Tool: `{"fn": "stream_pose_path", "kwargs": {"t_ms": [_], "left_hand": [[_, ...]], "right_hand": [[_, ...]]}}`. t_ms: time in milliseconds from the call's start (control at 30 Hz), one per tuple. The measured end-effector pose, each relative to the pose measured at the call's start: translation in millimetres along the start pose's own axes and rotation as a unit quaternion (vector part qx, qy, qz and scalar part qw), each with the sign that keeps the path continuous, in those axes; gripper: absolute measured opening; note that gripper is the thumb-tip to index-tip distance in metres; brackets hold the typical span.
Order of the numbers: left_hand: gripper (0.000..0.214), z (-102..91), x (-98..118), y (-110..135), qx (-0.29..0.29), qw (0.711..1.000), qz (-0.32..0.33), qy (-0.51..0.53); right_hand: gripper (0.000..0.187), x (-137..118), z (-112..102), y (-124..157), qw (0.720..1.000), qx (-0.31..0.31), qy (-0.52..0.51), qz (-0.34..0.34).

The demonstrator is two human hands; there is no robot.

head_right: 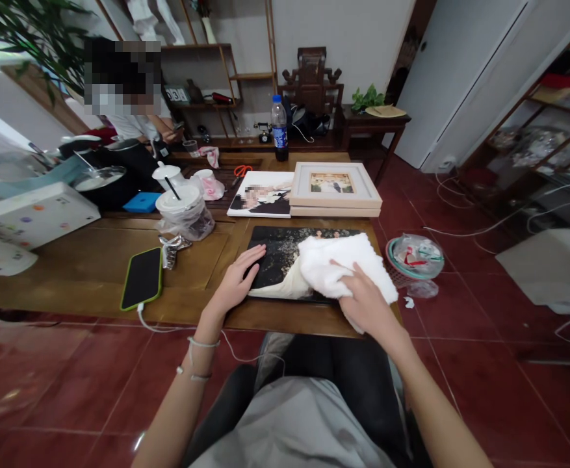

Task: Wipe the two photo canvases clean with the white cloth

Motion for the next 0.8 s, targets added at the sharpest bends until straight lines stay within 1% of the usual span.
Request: {"fn": "stream_pose_path", "kwargs": {"t_ms": [100, 200, 267, 400, 467, 533, 567, 600, 667, 733, 800], "left_hand": [[0.036, 0.5, -0.6, -0.3, 0.003, 1.000, 0.004, 0.001], [0.036, 1.2, -1.3, -0.8, 0.003, 1.000, 0.005, -0.004], [0.036, 1.6, -2.0, -1.1, 0.004, 1.000, 0.007, -0.004], [0.036, 2.4, -4.2, -0.8, 0.005, 1.000, 0.005, -0.006], [0.035, 2.9, -5.7, -0.6, 0.004, 1.000, -0.005, -0.019], [0.034, 3.2, -6.9, -0.5, 0.002, 0.999, -0.015, -0.033], [0.034, 3.2, -7.1, -0.6, 0.000, 0.999, -0.018, -0.036], [0.034, 3.1, -7.1, -0.7, -0.002, 0.999, -0.019, -0.037], [0.034, 2.6, -6.4, -1.0, -0.003, 0.999, -0.014, -0.028], [0.035, 1.8, -5.0, -1.1, -0.002, 1.000, -0.003, -0.014], [0.037, 0.9, -3.5, -1.1, -0.001, 1.000, 0.005, -0.003]], "right_hand": [[0.039, 15.3, -5.0, -13.4, 0.998, 0.047, 0.024, 0.019], [0.044, 11.3, -0.5, -34.3, 0.996, 0.074, 0.039, 0.037], [0.047, -3.2, 9.0, -53.8, 0.997, 0.063, 0.029, 0.028], [0.051, -47.6, 37.7, -98.3, 0.999, -0.008, 0.006, -0.041], [0.049, -67.1, 50.7, -116.5, 0.998, -0.020, 0.015, -0.060], [0.046, -78.3, 59.5, -127.9, 0.997, -0.027, 0.029, -0.070], [0.046, -79.9, 61.8, -130.7, 0.996, -0.030, 0.033, -0.072], [0.046, -78.8, 62.6, -131.5, 0.996, -0.032, 0.034, -0.076], [0.049, -68.9, 59.4, -128.0, 0.996, -0.030, 0.027, -0.080], [0.049, -50.9, 50.1, -120.0, 0.997, -0.025, 0.015, -0.071], [0.046, -28.2, 35.2, -109.7, 0.999, -0.013, 0.007, -0.047]]}}
Point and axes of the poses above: each hand's wrist, its own y-axis away from the middle knuckle, its own z-axis out of the palm, x = y × z, the point moved 1 cm from there along -y, towards the middle knuckle, and after that the axes turned 15 degrees about -y, right-handed, at the moved point
